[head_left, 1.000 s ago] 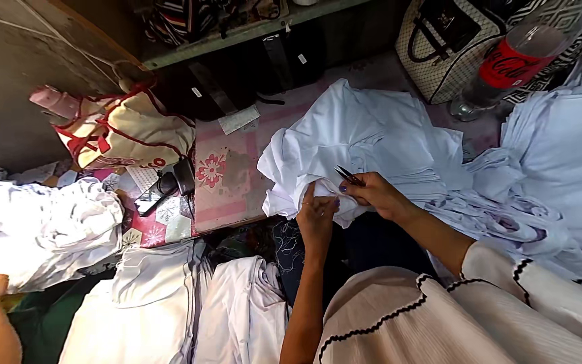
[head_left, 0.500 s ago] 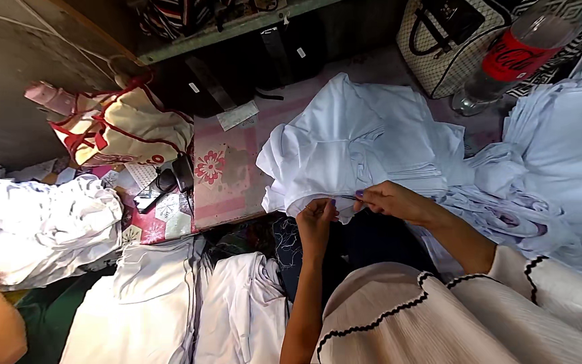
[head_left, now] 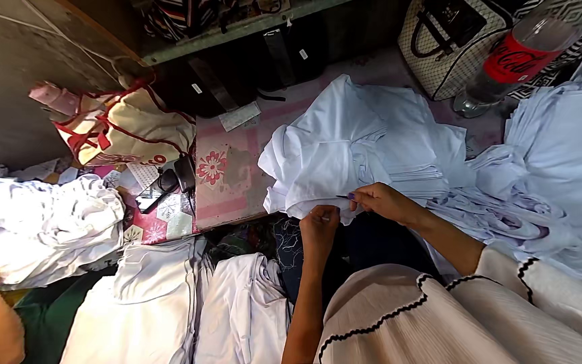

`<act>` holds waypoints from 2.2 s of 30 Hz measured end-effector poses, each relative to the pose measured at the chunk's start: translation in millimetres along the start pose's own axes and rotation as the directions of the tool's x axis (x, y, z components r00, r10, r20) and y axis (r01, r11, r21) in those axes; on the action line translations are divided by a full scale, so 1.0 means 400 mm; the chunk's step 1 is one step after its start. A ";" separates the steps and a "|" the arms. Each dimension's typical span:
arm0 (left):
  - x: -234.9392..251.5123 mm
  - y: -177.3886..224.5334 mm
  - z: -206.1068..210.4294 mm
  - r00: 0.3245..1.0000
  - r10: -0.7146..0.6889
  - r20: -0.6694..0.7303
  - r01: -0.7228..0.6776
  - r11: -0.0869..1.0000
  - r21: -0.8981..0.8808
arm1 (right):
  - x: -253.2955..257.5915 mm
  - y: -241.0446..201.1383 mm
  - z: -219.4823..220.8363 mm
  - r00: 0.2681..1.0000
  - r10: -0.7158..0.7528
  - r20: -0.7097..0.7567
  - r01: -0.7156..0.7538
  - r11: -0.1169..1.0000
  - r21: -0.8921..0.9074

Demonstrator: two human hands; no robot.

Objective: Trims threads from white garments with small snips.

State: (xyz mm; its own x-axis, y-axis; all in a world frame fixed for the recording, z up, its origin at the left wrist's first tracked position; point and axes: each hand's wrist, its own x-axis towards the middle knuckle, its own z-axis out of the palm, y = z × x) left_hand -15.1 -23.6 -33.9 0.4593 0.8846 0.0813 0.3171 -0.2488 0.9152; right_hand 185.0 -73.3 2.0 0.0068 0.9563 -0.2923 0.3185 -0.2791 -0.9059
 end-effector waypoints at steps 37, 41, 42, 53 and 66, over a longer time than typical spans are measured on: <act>0.037 0.009 0.032 0.987 -0.155 0.047 0.162 0.926 -0.341 | -0.057 0.034 0.018 0.993 0.119 -0.005 -0.113 0.958 0.264; 0.036 0.018 0.031 0.984 -0.175 0.042 0.179 0.926 -0.333 | -0.027 0.055 0.028 0.989 0.115 -0.096 -0.093 0.973 0.210; 0.036 0.018 0.031 0.983 -0.175 0.046 0.181 0.924 -0.336 | -0.023 0.052 0.027 0.990 0.117 -0.082 -0.097 0.971 0.219; 0.028 0.006 0.043 0.986 -0.161 0.051 0.168 0.917 -0.361 | -0.006 0.060 0.037 0.990 0.089 -0.107 -0.058 0.963 0.265; 0.117 0.014 0.063 0.996 -0.035 0.078 0.027 0.994 0.106 | 0.047 0.063 0.051 0.900 -0.123 -0.419 0.080 0.990 -0.118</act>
State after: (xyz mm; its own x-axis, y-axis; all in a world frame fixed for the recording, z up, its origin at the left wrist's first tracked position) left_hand 29.1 6.3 -34.8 0.5114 0.8592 0.0177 0.4155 -0.2652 0.8701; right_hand 173.9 -64.1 -32.7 0.3641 0.9311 -0.0229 0.4279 -0.1891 -0.8838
